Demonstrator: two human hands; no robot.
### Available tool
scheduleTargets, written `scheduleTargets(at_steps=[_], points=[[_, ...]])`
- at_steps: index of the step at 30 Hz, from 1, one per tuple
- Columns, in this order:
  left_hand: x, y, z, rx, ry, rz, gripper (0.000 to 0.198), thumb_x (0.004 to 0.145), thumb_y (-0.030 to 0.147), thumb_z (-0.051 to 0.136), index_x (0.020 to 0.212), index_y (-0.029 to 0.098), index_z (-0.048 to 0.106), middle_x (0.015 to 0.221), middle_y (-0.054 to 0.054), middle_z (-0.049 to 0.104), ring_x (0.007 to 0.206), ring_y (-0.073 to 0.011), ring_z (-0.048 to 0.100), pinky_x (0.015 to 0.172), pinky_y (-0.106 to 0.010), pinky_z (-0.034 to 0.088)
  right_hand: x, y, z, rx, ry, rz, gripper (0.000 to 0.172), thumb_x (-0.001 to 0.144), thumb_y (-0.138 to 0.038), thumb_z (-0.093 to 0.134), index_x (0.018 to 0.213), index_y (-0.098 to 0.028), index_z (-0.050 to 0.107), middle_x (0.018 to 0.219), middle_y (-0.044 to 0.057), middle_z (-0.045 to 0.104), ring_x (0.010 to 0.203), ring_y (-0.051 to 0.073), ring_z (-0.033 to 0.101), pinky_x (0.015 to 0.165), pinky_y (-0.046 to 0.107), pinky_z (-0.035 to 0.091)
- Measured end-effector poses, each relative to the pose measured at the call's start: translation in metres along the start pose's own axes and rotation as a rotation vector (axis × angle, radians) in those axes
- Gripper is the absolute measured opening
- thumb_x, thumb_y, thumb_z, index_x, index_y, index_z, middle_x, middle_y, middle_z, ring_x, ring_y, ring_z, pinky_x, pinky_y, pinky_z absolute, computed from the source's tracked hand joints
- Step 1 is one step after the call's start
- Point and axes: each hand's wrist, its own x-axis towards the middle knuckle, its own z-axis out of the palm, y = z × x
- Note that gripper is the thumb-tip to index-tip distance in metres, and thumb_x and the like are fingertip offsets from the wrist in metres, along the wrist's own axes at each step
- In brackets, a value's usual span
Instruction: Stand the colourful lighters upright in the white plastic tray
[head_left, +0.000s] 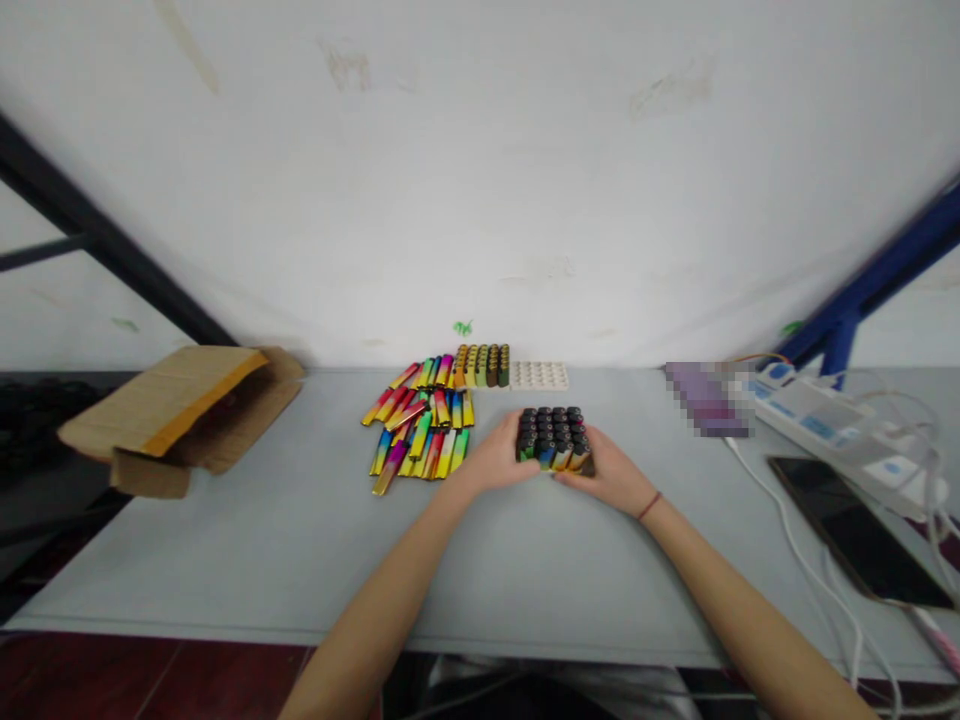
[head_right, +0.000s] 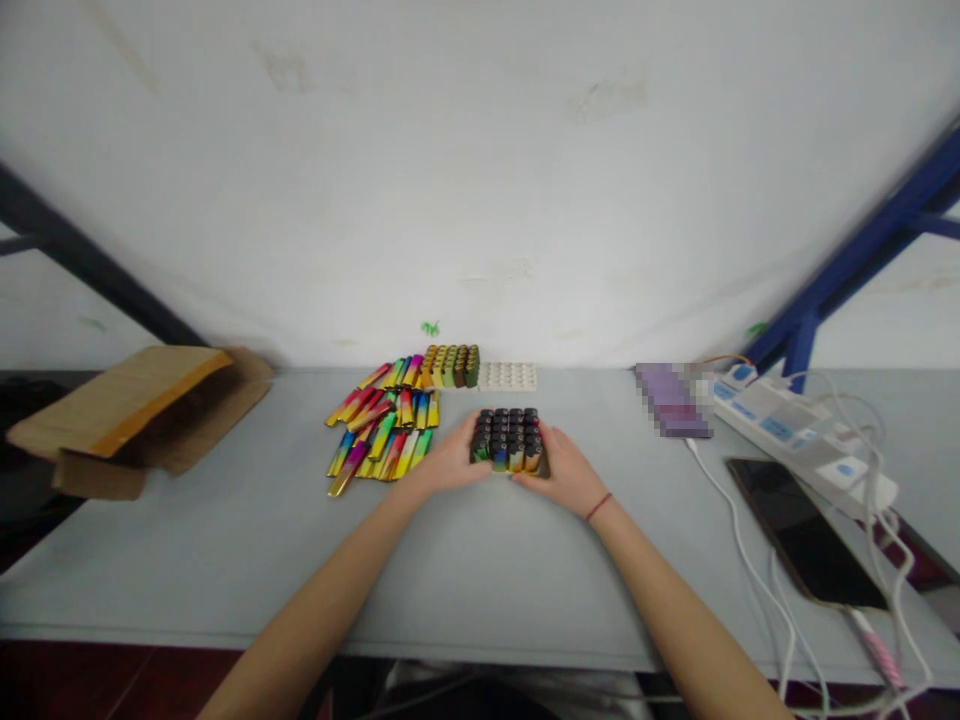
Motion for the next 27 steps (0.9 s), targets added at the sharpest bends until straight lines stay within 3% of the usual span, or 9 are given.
scheduleTargets(at_steps=[9, 21, 27], points=[[-0.005, 0.003, 0.016, -0.017, 0.143, 0.003, 0.063, 0.066, 0.015, 0.056, 0.127, 0.013, 0.041, 0.121, -0.015, 0.053, 0.118, -0.0285, 0.051, 0.107, -0.048, 0.038, 0.0, 0.0, -0.001, -0.013, -0.007, -0.005, 0.076, 0.074, -0.05, 0.07, 0.134, -0.013, 0.041, 0.124, 0.02, 0.059, 0.113, 0.034, 0.057, 0.099, 0.052, 0.044], [-0.007, 0.009, 0.012, -0.004, 0.134, -0.015, 0.066, 0.066, 0.015, 0.056, 0.13, 0.013, 0.04, 0.126, -0.016, 0.052, 0.121, -0.0292, 0.049, 0.109, -0.048, 0.036, 0.0, -0.003, -0.002, -0.023, -0.011, -0.009, 0.072, 0.075, -0.051, 0.07, 0.132, -0.016, 0.043, 0.117, 0.016, 0.062, 0.106, 0.033, 0.059, 0.093, 0.05, 0.047], [-0.009, 0.014, 0.015, 0.036, 0.19, -0.029, 0.064, 0.066, 0.015, 0.056, 0.128, 0.012, 0.042, 0.122, -0.016, 0.053, 0.119, -0.0293, 0.05, 0.108, -0.047, 0.036, 0.001, -0.005, -0.004, -0.005, -0.013, -0.028, 0.069, 0.075, -0.051, 0.07, 0.129, -0.017, 0.046, 0.119, 0.016, 0.061, 0.109, 0.033, 0.058, 0.096, 0.05, 0.046]])
